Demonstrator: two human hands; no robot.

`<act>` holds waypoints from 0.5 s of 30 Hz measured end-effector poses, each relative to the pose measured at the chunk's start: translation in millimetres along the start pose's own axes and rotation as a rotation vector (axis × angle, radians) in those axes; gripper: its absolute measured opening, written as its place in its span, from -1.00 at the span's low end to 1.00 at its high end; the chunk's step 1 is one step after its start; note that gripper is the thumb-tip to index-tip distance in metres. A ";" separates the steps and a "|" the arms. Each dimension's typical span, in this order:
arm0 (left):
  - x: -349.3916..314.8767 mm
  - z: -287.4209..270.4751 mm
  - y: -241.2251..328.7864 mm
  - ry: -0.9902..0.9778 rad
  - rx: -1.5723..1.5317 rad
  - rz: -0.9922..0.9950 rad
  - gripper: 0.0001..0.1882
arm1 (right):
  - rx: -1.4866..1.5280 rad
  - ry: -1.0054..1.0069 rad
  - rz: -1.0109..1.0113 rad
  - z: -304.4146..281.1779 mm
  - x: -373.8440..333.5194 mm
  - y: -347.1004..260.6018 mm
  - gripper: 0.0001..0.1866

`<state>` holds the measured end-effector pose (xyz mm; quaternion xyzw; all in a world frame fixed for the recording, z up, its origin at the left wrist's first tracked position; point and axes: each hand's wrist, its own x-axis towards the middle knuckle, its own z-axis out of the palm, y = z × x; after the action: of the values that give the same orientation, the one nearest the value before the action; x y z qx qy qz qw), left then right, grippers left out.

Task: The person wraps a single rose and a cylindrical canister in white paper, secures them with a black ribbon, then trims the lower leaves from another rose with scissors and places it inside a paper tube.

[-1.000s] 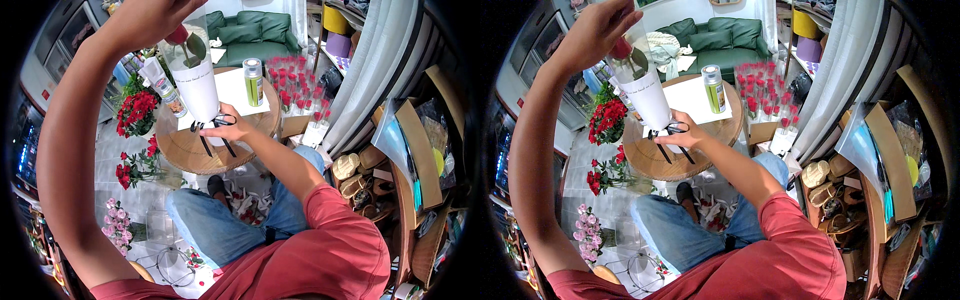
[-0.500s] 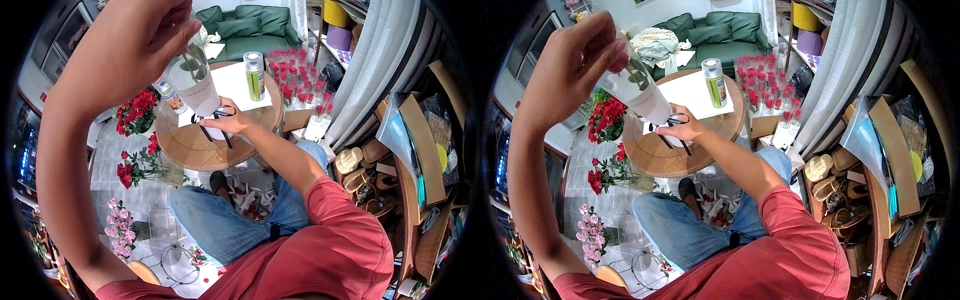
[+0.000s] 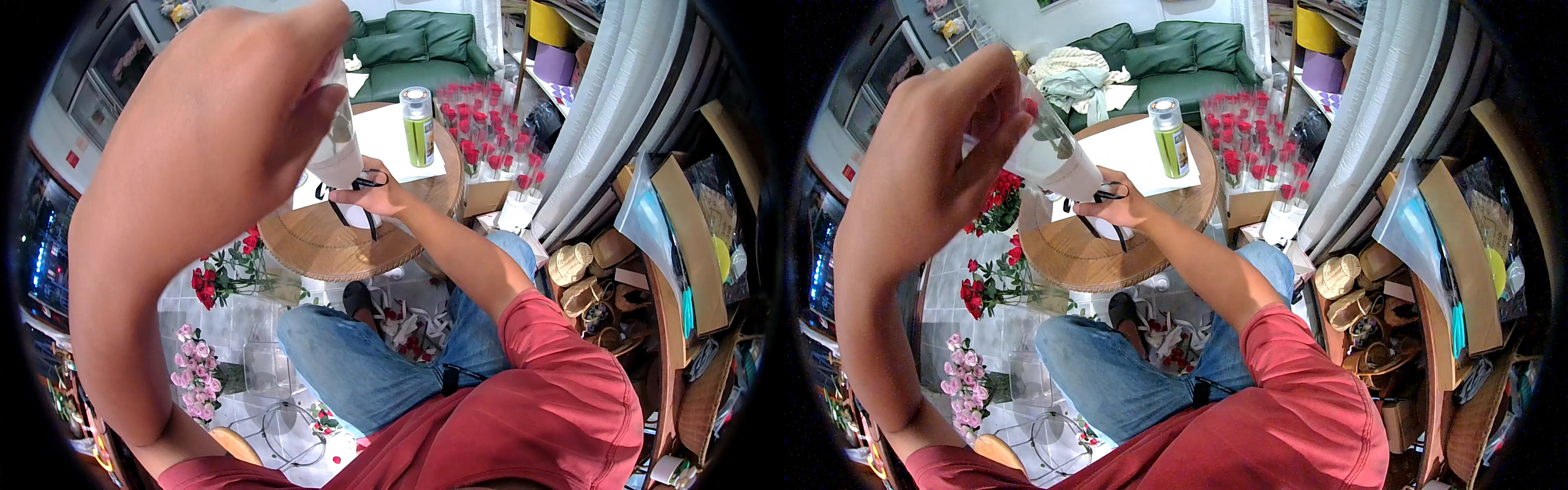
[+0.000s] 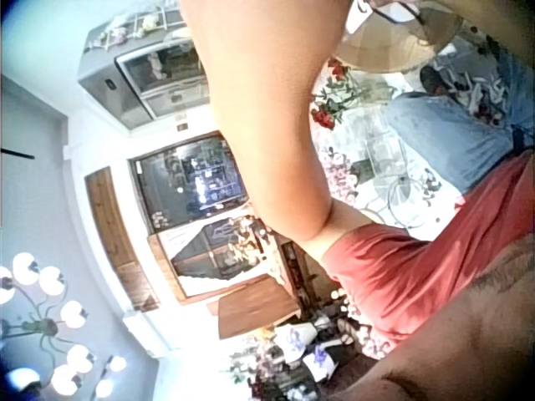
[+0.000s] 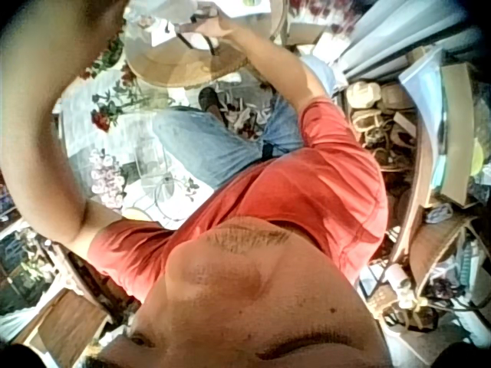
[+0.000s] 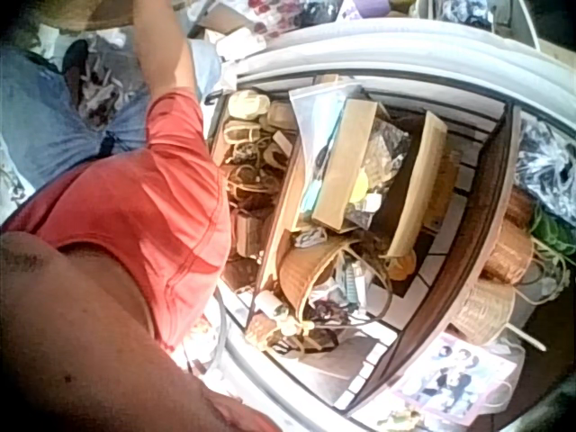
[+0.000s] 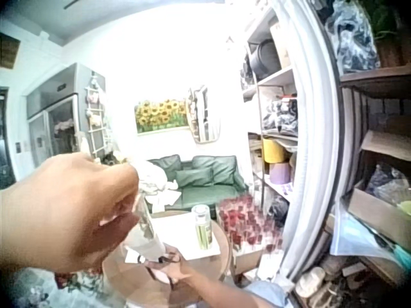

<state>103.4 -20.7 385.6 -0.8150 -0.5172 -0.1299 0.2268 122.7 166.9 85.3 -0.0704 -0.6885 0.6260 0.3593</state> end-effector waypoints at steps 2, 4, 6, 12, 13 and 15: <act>4.6 -1.1 -16.7 0.046 -0.128 -0.023 -0.84 | 0.012 -0.017 0.041 1.5 -0.6 -2.8 -0.39; 12.2 -15.2 -41.6 -0.043 -0.067 -0.117 -0.81 | -0.132 0.043 0.046 6.3 -3.3 -6.7 -0.32; 42.3 -28.6 -21.4 -0.061 -0.083 -0.475 -0.90 | -0.066 0.002 0.006 0.9 -3.9 -2.7 -0.30; 70.9 -24.3 -13.5 0.216 0.253 -0.387 -0.85 | -0.227 0.105 0.012 -21.9 -24.0 15.2 -0.22; 78.8 -24.0 -14.4 0.241 0.245 -0.357 -0.84 | -0.212 0.139 0.009 -28.2 -32.5 18.4 -0.24; 89.0 -27.0 -10.7 0.267 0.231 -0.334 -0.81 | -0.185 0.172 -0.003 -30.1 -49.1 13.3 -0.26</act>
<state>132.8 39.3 451.1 -0.6622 -0.6217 -0.2122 0.3604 171.4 167.2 51.9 -0.1557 -0.7099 0.5510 0.4101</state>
